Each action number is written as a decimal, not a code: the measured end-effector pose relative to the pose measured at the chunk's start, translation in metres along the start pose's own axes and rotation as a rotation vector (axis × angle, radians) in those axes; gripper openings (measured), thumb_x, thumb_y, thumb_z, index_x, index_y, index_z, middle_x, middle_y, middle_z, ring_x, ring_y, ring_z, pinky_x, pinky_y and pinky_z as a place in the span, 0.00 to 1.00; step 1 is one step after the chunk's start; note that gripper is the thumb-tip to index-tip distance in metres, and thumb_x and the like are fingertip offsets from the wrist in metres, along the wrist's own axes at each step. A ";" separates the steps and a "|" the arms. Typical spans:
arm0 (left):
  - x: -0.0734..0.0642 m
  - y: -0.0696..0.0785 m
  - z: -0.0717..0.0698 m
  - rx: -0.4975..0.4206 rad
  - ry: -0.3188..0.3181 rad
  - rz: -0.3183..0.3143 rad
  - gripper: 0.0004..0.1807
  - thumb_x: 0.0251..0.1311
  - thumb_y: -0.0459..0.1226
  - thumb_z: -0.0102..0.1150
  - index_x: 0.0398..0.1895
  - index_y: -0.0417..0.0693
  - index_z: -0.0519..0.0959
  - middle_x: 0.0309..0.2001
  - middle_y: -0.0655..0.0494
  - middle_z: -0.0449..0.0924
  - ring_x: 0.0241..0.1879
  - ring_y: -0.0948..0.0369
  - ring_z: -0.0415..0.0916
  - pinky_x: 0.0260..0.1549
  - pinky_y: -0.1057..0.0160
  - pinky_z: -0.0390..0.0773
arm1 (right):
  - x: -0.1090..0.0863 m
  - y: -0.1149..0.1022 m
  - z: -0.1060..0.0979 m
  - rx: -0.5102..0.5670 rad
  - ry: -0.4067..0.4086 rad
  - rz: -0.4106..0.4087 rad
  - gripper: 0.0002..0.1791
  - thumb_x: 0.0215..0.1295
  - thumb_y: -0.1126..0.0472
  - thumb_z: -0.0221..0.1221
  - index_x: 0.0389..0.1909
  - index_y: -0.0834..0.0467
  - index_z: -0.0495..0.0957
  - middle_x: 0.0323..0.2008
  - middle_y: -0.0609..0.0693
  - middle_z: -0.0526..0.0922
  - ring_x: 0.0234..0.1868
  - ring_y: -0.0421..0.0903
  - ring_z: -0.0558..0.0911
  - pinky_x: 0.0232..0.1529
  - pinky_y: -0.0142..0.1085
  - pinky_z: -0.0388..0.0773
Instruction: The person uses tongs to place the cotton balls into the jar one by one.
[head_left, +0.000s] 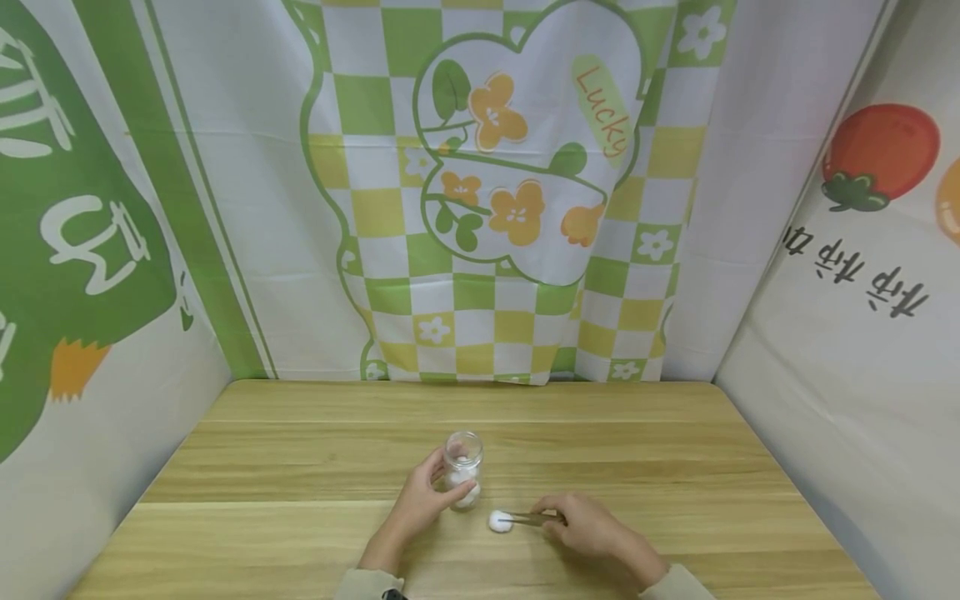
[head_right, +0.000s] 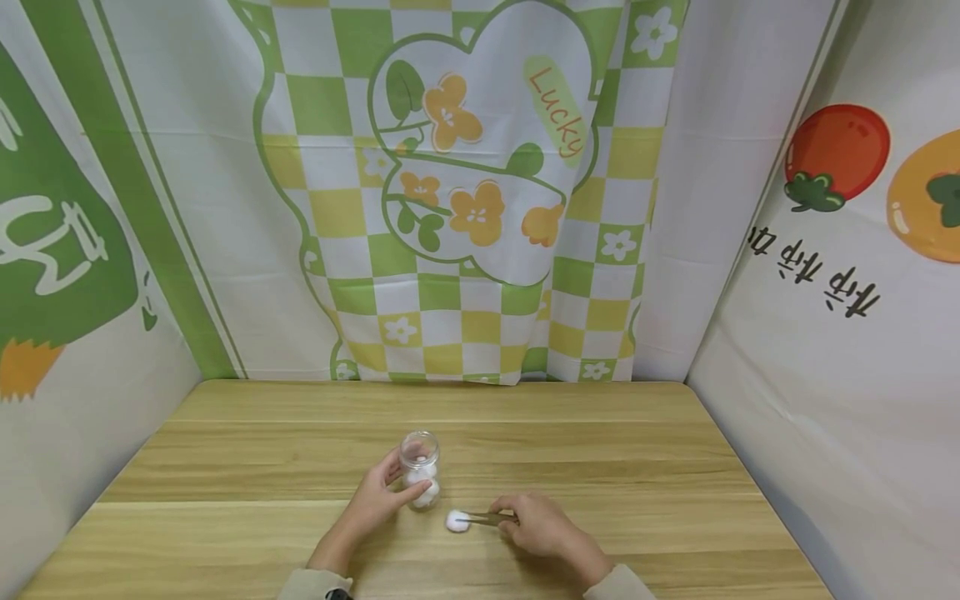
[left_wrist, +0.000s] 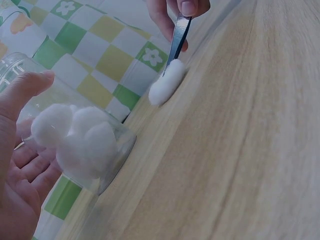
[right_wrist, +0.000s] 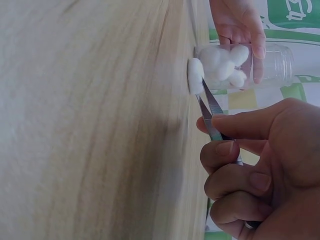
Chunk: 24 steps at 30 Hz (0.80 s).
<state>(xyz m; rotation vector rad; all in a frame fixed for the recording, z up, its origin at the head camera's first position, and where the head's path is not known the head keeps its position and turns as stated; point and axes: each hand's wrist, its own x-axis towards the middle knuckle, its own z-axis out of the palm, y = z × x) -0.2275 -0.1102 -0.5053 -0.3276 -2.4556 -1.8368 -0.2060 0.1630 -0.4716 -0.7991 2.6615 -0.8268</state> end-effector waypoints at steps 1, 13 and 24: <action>0.000 0.000 0.000 0.001 -0.003 0.000 0.30 0.54 0.42 0.68 0.61 0.47 0.72 0.63 0.44 0.75 0.65 0.43 0.71 0.68 0.41 0.68 | 0.000 0.000 0.000 0.001 -0.001 0.000 0.14 0.65 0.62 0.58 0.50 0.58 0.80 0.20 0.41 0.72 0.18 0.30 0.63 0.17 0.23 0.61; 0.000 0.002 0.000 -0.012 -0.003 -0.009 0.29 0.54 0.42 0.69 0.60 0.48 0.73 0.63 0.43 0.75 0.65 0.44 0.71 0.69 0.41 0.67 | 0.000 0.000 0.001 -0.057 0.020 -0.025 0.12 0.64 0.63 0.59 0.48 0.58 0.80 0.31 0.49 0.83 0.24 0.32 0.68 0.23 0.26 0.66; 0.000 0.000 -0.001 0.008 -0.003 -0.004 0.30 0.54 0.43 0.68 0.61 0.47 0.72 0.63 0.43 0.75 0.64 0.44 0.71 0.68 0.41 0.68 | 0.000 -0.002 0.000 -0.058 0.030 0.027 0.12 0.66 0.61 0.58 0.49 0.55 0.80 0.35 0.51 0.85 0.25 0.34 0.68 0.23 0.26 0.65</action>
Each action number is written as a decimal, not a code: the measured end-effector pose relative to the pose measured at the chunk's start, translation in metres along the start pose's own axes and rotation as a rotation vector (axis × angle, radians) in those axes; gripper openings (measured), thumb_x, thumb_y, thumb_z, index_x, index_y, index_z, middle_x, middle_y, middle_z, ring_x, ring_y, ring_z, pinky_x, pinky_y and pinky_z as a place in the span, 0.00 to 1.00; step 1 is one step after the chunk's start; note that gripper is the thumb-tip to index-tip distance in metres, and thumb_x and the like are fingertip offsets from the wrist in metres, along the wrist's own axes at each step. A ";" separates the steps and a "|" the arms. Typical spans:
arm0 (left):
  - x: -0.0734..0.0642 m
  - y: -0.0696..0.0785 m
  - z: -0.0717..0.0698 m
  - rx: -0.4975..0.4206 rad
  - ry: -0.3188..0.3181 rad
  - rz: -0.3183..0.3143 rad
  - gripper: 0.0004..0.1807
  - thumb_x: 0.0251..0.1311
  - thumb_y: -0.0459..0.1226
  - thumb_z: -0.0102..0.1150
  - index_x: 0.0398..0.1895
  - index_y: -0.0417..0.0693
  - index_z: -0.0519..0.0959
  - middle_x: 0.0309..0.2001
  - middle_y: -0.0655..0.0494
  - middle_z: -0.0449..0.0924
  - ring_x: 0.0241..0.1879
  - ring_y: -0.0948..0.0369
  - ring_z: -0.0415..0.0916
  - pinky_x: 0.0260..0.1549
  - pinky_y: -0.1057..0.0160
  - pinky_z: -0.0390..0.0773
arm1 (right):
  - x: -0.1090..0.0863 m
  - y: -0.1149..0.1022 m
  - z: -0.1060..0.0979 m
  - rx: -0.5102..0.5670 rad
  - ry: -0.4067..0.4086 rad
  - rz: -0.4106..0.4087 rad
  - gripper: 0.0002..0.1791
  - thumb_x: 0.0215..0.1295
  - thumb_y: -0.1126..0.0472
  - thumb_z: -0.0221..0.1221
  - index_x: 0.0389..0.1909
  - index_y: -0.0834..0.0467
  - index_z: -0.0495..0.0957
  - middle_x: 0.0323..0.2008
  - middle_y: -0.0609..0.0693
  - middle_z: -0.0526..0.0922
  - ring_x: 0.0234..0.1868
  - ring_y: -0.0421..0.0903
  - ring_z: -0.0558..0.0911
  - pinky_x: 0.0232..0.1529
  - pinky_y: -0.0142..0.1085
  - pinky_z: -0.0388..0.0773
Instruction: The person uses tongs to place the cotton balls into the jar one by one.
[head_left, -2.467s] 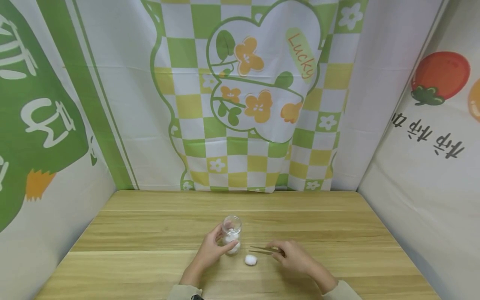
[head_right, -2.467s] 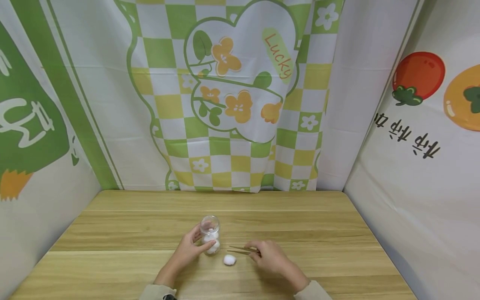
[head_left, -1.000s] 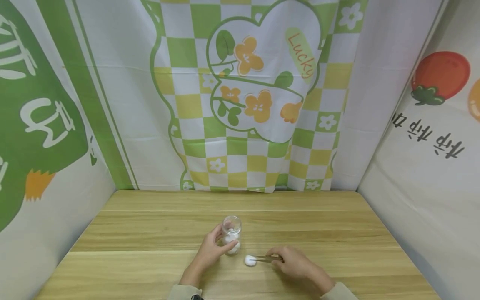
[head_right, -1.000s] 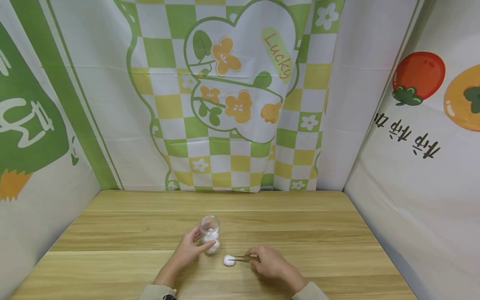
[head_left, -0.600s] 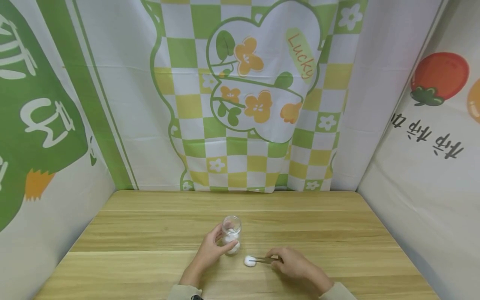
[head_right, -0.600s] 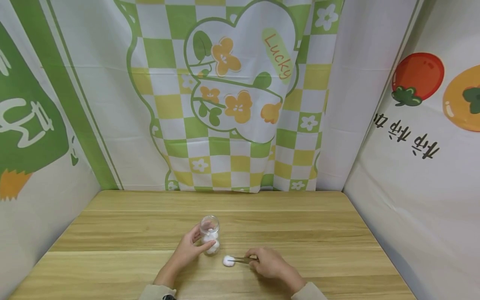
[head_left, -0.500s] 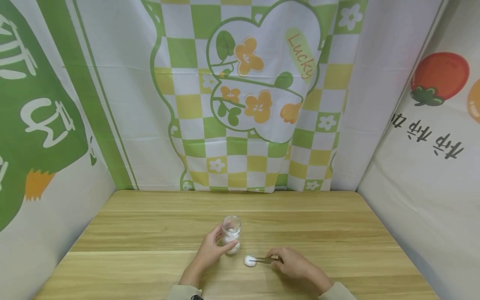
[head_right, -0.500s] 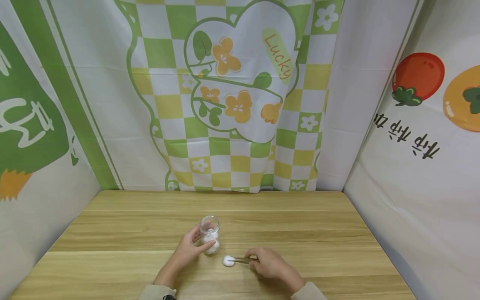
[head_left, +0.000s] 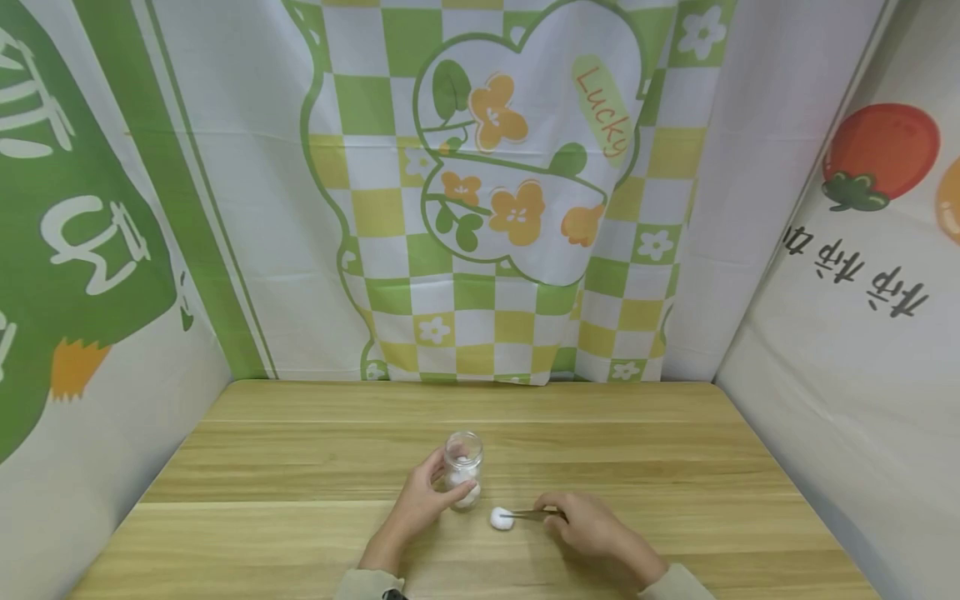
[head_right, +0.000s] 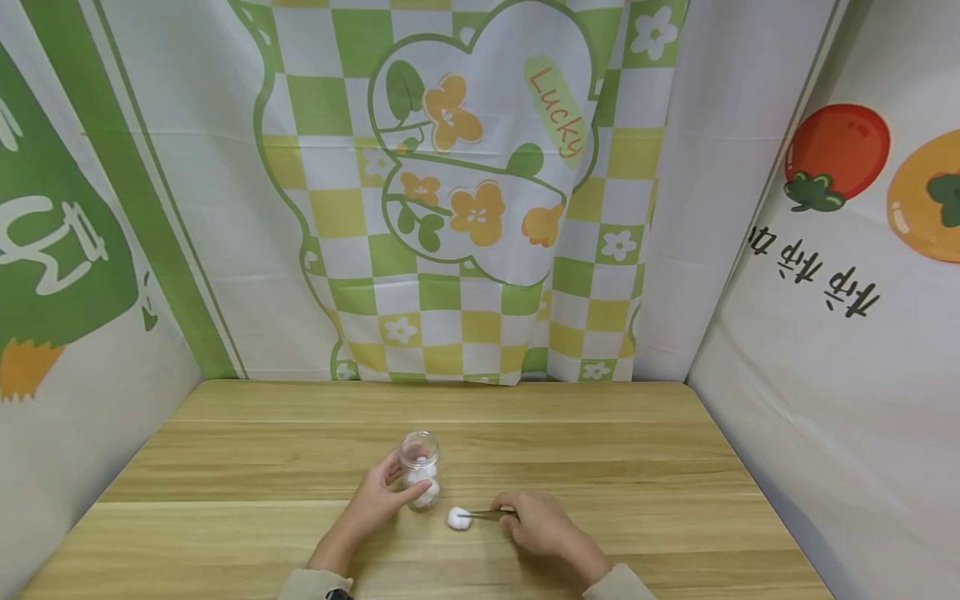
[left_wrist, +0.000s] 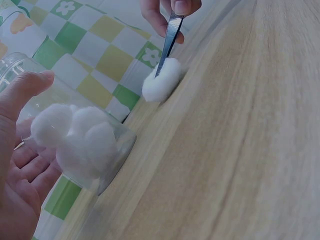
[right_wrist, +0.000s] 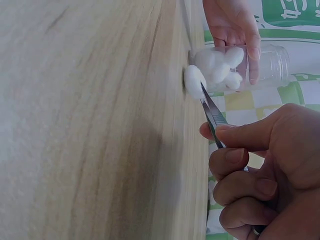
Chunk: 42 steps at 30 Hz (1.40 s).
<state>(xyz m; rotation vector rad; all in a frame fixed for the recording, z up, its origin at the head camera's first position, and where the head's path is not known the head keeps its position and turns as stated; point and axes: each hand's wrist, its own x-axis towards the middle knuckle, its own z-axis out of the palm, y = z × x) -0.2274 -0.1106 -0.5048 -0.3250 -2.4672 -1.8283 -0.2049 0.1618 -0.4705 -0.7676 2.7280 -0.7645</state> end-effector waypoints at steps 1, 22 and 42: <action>0.000 0.000 0.000 0.001 0.000 0.003 0.30 0.54 0.43 0.68 0.61 0.47 0.72 0.63 0.43 0.75 0.64 0.43 0.71 0.68 0.41 0.68 | 0.000 0.000 0.000 0.001 0.004 -0.002 0.12 0.66 0.61 0.58 0.49 0.56 0.80 0.34 0.50 0.84 0.24 0.34 0.68 0.22 0.26 0.65; -0.001 -0.001 0.000 -0.007 -0.010 -0.003 0.31 0.54 0.43 0.68 0.61 0.48 0.72 0.64 0.43 0.73 0.65 0.44 0.70 0.69 0.41 0.67 | 0.004 -0.003 -0.008 0.027 0.071 -0.007 0.13 0.68 0.62 0.55 0.50 0.56 0.80 0.23 0.43 0.75 0.18 0.31 0.61 0.17 0.23 0.58; -0.001 -0.001 -0.001 -0.023 -0.020 -0.010 0.32 0.54 0.43 0.68 0.63 0.48 0.71 0.66 0.44 0.72 0.66 0.44 0.69 0.70 0.40 0.65 | 0.004 -0.007 -0.026 0.057 0.130 -0.076 0.14 0.68 0.64 0.55 0.52 0.64 0.78 0.17 0.39 0.65 0.16 0.28 0.58 0.15 0.20 0.56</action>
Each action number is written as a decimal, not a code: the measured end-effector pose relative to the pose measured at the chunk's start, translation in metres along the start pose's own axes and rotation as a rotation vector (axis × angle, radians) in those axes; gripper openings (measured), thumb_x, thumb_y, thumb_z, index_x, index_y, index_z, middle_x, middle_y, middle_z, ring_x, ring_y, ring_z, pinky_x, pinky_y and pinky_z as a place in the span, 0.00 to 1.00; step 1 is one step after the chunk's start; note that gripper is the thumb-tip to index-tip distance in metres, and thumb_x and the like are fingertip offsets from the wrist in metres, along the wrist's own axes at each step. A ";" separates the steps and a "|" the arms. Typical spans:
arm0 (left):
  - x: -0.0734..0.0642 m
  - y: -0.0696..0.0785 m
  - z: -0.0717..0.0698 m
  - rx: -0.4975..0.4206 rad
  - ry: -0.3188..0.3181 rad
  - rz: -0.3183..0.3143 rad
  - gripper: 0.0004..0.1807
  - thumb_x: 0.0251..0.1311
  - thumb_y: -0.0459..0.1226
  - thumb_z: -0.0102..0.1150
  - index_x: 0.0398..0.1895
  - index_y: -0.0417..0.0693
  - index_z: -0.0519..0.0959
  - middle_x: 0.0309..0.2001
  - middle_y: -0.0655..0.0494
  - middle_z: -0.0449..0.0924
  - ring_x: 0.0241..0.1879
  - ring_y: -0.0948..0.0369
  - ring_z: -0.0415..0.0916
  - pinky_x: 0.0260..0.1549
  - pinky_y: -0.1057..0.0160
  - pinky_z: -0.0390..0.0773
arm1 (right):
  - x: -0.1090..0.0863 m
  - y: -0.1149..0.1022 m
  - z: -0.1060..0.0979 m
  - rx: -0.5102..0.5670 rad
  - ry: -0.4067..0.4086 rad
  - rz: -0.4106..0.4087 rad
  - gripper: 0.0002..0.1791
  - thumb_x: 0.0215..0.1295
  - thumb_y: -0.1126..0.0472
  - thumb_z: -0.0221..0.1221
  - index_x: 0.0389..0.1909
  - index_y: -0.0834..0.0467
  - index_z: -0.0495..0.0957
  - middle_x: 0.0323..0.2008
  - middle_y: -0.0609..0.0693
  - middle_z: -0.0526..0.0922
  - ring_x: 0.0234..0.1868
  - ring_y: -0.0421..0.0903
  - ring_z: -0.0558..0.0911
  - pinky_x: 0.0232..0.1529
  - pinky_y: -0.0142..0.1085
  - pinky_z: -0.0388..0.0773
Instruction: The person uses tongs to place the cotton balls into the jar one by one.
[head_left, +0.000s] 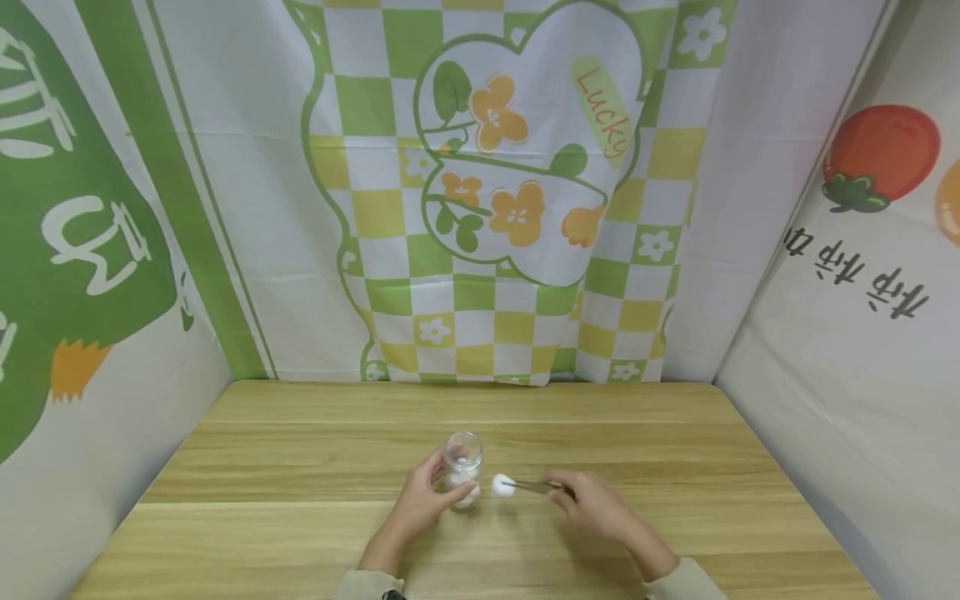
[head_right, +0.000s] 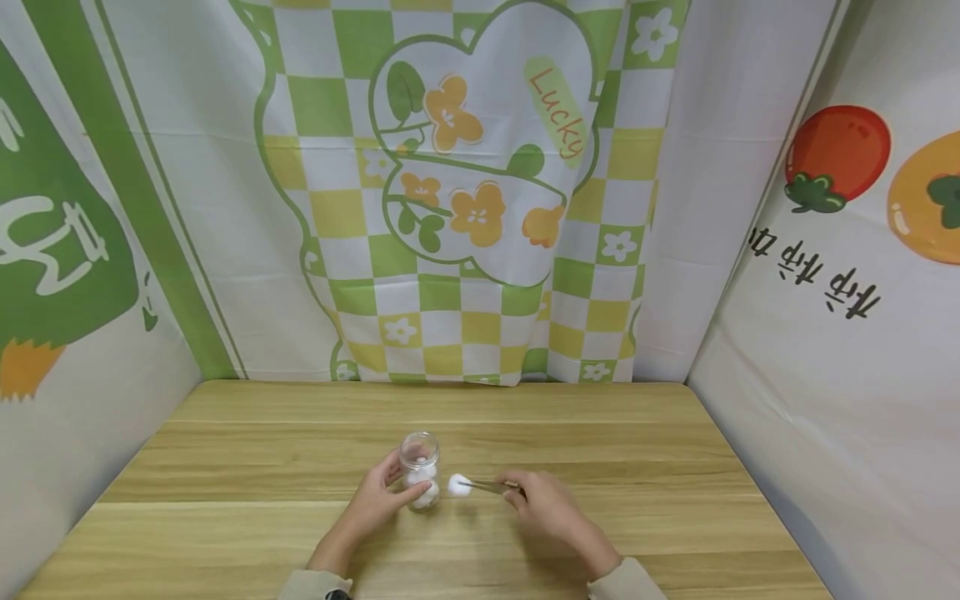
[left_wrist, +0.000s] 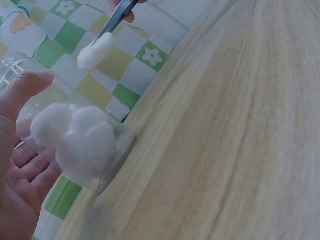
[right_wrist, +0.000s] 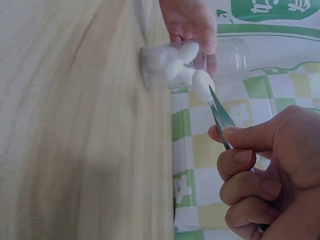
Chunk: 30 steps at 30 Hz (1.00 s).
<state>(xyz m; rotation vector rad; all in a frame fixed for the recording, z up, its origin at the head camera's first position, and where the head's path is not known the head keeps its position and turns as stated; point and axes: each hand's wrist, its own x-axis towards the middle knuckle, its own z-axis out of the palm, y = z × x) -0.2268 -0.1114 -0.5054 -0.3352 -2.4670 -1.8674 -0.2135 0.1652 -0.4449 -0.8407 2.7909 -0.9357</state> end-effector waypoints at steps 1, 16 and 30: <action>0.000 0.000 0.000 -0.001 -0.001 -0.001 0.32 0.54 0.43 0.68 0.63 0.49 0.71 0.66 0.44 0.72 0.67 0.44 0.69 0.70 0.40 0.65 | 0.000 0.000 -0.001 0.003 0.002 -0.003 0.14 0.68 0.64 0.55 0.52 0.64 0.78 0.17 0.39 0.65 0.16 0.28 0.58 0.15 0.20 0.56; -0.002 0.001 -0.001 -0.008 -0.017 -0.004 0.34 0.55 0.42 0.68 0.65 0.49 0.68 0.65 0.47 0.73 0.67 0.45 0.68 0.70 0.38 0.64 | 0.005 -0.009 -0.011 -0.025 0.055 0.003 0.14 0.68 0.62 0.55 0.51 0.60 0.79 0.17 0.41 0.68 0.16 0.29 0.58 0.15 0.21 0.55; -0.001 0.001 0.000 0.005 -0.003 -0.001 0.35 0.55 0.43 0.68 0.65 0.46 0.68 0.63 0.46 0.75 0.66 0.44 0.69 0.70 0.40 0.66 | 0.013 -0.021 -0.023 -0.029 0.081 -0.013 0.15 0.69 0.62 0.55 0.53 0.61 0.79 0.16 0.42 0.69 0.15 0.29 0.58 0.15 0.21 0.55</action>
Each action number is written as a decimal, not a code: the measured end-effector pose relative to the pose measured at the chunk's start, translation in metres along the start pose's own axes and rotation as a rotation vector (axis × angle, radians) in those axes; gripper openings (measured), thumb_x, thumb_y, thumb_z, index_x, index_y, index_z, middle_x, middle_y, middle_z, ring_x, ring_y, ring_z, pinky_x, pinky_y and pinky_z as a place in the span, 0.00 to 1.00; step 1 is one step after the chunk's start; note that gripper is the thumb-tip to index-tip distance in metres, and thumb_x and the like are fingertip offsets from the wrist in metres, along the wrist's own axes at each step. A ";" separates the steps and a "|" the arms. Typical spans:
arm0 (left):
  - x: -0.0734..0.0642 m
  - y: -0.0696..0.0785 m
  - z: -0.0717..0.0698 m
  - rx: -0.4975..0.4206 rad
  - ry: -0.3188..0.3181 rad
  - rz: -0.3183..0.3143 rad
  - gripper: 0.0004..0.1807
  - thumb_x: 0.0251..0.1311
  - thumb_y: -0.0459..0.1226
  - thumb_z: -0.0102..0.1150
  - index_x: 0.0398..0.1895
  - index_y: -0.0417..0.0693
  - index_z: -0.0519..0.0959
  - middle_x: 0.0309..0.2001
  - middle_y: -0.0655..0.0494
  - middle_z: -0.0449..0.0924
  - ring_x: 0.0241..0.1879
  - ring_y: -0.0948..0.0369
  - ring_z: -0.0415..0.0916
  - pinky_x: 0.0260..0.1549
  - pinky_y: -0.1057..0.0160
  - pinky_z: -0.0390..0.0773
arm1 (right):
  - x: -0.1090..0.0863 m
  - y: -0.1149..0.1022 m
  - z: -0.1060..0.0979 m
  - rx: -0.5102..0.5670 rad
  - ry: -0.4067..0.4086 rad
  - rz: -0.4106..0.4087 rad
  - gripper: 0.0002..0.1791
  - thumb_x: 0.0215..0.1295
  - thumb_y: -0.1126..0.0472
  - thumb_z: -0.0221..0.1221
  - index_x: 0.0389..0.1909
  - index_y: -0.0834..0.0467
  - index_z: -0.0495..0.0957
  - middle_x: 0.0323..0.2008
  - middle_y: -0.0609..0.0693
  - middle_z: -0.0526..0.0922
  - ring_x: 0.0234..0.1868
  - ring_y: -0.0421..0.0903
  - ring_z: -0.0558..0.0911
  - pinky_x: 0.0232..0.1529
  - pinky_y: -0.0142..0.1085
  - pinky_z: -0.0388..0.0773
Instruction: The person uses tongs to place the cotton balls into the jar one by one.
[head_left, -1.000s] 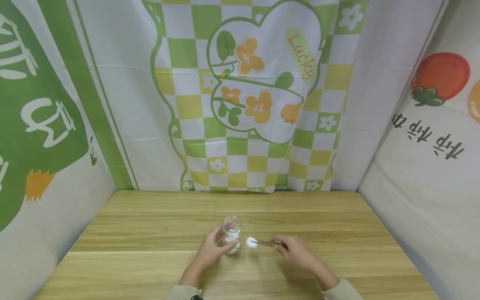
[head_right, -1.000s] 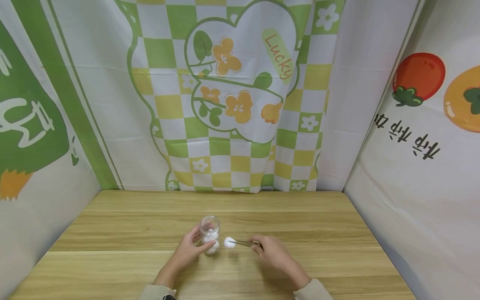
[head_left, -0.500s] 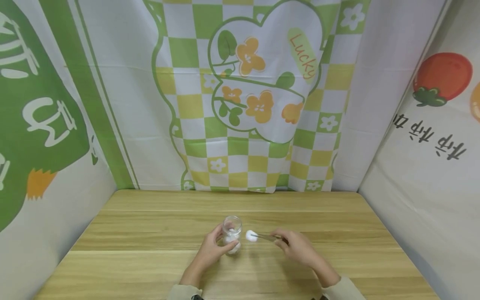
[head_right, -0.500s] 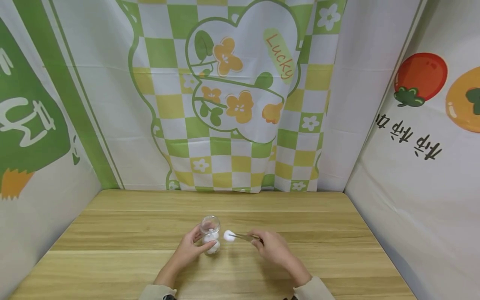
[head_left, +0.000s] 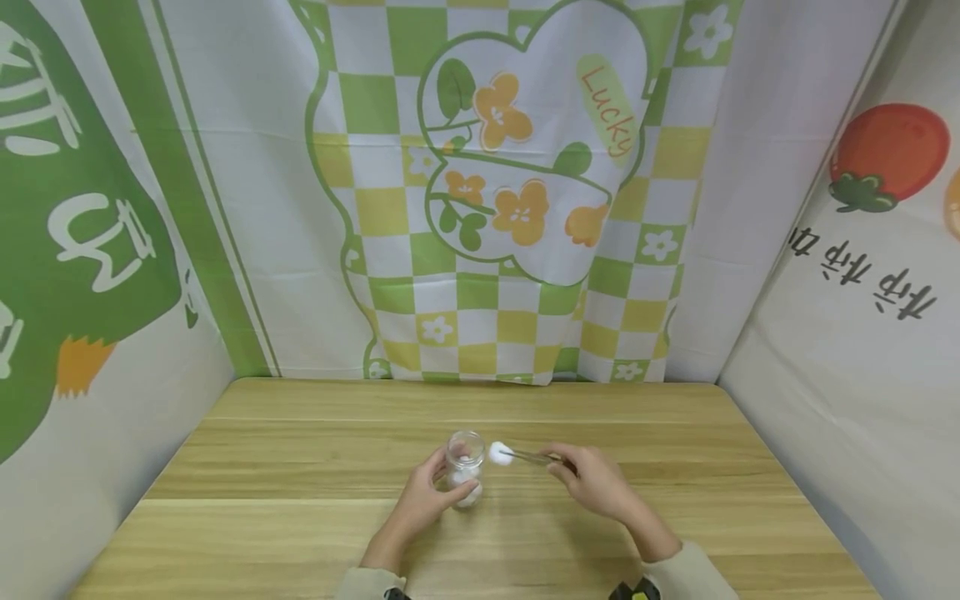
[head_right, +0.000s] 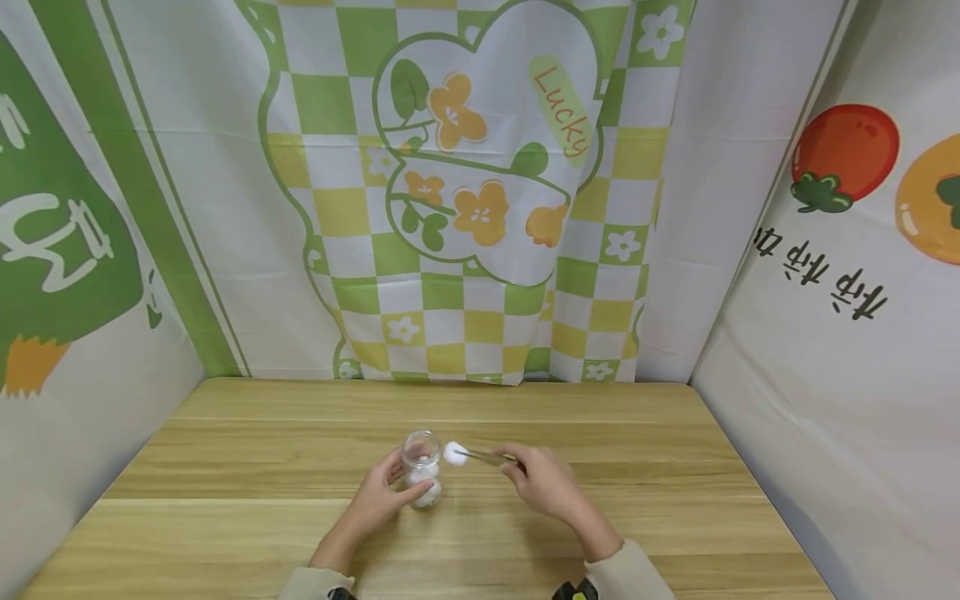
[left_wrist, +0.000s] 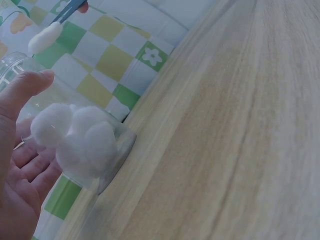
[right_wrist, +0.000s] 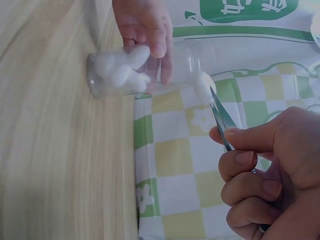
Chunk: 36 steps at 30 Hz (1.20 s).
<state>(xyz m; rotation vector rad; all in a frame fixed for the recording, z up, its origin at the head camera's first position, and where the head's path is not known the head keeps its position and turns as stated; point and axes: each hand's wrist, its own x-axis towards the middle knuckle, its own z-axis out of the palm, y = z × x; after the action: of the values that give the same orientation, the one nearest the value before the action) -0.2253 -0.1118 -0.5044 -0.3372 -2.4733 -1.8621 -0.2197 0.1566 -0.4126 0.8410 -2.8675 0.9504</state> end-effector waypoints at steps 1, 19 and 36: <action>0.000 0.000 0.000 0.002 0.001 -0.001 0.35 0.55 0.43 0.68 0.65 0.45 0.68 0.63 0.46 0.75 0.66 0.44 0.69 0.70 0.40 0.66 | 0.001 -0.001 -0.001 0.001 0.002 -0.002 0.14 0.68 0.62 0.55 0.52 0.61 0.79 0.16 0.42 0.69 0.15 0.29 0.59 0.15 0.22 0.56; 0.001 -0.003 0.000 0.011 0.011 0.022 0.32 0.54 0.42 0.68 0.63 0.46 0.71 0.61 0.47 0.77 0.65 0.45 0.70 0.69 0.43 0.68 | 0.012 -0.016 -0.004 0.009 0.035 -0.009 0.13 0.68 0.62 0.55 0.52 0.58 0.79 0.17 0.43 0.70 0.16 0.30 0.58 0.16 0.22 0.55; 0.002 -0.002 0.000 0.013 0.002 0.010 0.35 0.55 0.42 0.68 0.65 0.43 0.68 0.63 0.42 0.74 0.65 0.43 0.70 0.68 0.41 0.68 | 0.023 -0.026 0.001 -0.039 0.070 -0.040 0.13 0.68 0.62 0.56 0.51 0.58 0.80 0.16 0.43 0.69 0.15 0.30 0.58 0.15 0.21 0.54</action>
<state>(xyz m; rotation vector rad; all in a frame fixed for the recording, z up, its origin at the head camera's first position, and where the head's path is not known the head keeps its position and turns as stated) -0.2278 -0.1123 -0.5055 -0.3466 -2.4771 -1.8403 -0.2264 0.1280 -0.3951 0.8412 -2.7892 0.8989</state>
